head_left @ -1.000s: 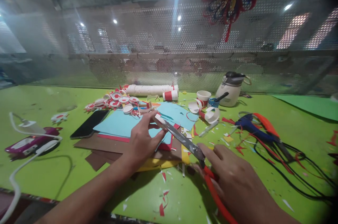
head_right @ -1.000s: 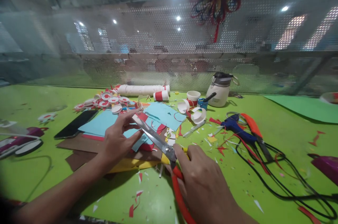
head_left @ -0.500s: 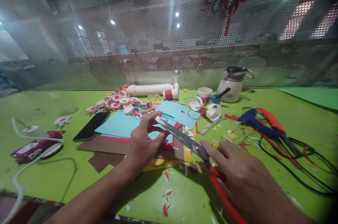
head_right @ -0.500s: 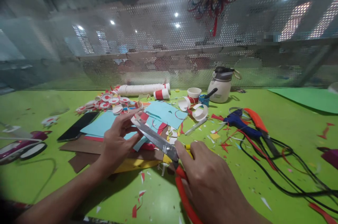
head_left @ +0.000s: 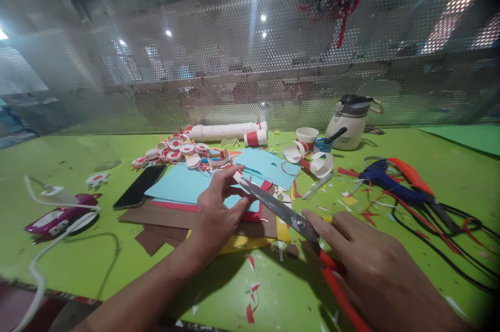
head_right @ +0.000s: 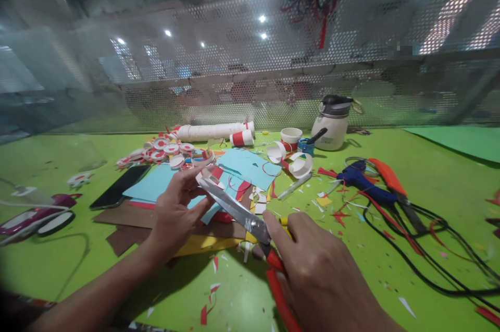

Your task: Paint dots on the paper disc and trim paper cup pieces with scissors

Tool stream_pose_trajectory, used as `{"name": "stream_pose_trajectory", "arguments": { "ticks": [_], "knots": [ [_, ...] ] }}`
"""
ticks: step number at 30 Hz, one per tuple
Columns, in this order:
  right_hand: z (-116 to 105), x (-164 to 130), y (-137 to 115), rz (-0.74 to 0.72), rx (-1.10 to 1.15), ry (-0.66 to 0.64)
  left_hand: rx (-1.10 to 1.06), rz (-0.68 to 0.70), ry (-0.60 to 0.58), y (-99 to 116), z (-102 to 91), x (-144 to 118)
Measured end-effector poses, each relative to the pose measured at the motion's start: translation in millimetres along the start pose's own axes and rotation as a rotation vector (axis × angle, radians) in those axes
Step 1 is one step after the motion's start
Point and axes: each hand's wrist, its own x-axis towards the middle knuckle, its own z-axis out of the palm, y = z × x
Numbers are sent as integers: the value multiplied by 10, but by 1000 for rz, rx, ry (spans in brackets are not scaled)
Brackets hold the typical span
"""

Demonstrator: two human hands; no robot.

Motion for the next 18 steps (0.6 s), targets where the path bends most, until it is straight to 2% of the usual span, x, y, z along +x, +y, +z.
{"name": "stream_pose_trajectory", "arguments": {
  "ticks": [18],
  "knots": [
    [-6, -5, 11, -10, 3, -1, -8, -36, -7, -46, 15, -9]
  ]
}}
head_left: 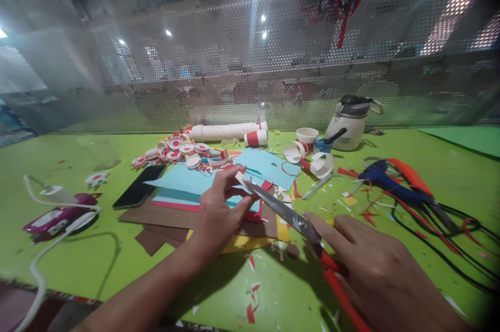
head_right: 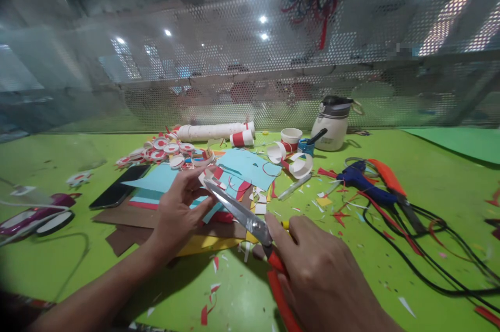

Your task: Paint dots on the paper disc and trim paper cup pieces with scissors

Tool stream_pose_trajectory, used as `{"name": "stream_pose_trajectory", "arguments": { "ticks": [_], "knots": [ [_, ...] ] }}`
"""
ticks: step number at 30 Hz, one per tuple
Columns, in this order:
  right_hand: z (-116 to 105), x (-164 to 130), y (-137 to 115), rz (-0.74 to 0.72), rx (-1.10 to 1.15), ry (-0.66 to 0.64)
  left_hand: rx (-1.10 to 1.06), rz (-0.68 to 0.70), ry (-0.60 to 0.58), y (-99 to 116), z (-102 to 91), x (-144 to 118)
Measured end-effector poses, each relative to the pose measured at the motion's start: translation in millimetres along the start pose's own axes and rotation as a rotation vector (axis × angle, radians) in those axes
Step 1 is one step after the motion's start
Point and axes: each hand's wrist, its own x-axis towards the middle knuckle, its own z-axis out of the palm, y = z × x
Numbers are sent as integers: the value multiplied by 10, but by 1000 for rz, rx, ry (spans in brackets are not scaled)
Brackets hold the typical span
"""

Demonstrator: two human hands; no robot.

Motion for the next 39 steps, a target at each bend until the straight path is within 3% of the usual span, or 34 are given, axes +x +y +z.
{"name": "stream_pose_trajectory", "arguments": {
  "ticks": [14, 22, 39],
  "knots": [
    [-15, 21, 32, 29, 3, -101, 99, 36, -16, 15, -18, 15],
    [-1, 18, 52, 25, 7, -79, 217, 60, -11, 17, -10, 0],
    [-20, 6, 38, 25, 23, -76, 244, 75, -39, 16, -26, 3]
  ]
}}
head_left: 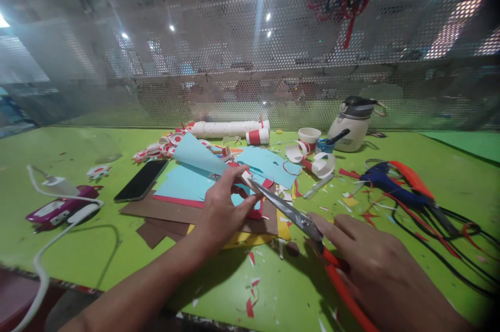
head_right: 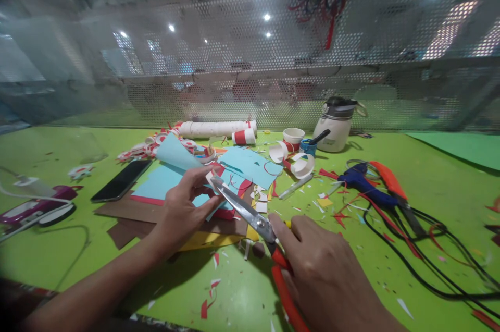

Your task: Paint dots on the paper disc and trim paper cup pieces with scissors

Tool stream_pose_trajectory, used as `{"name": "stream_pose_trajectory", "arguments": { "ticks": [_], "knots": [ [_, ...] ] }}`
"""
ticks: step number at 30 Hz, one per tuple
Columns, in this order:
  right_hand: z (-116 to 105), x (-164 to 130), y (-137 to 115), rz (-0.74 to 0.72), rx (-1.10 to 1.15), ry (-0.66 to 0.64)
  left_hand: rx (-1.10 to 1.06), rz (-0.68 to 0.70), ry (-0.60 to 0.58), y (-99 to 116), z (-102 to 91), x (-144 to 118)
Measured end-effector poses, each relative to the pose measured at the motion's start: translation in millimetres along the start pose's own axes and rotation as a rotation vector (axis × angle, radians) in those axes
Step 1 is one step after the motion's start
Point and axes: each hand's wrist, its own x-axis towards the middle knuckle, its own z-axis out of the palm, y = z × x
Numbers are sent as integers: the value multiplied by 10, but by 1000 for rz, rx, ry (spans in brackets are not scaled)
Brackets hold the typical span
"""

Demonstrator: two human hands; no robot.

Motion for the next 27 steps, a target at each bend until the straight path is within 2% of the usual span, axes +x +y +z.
{"name": "stream_pose_trajectory", "arguments": {
  "ticks": [9, 18, 22, 27],
  "knots": [
    [-2, -23, -1, 69, 84, -96, 12, 41, 10, -14, 9, 8],
    [-146, 130, -44, 337, 527, -357, 18, -20, -15, 48, -18, 21],
    [-156, 168, 56, 408, 585, -348, -149, -158, -77, 69, -63, 71],
    [-142, 178, 190, 447, 615, -267, -507, -386, -247, 104, -167, 149]
  ]
}}
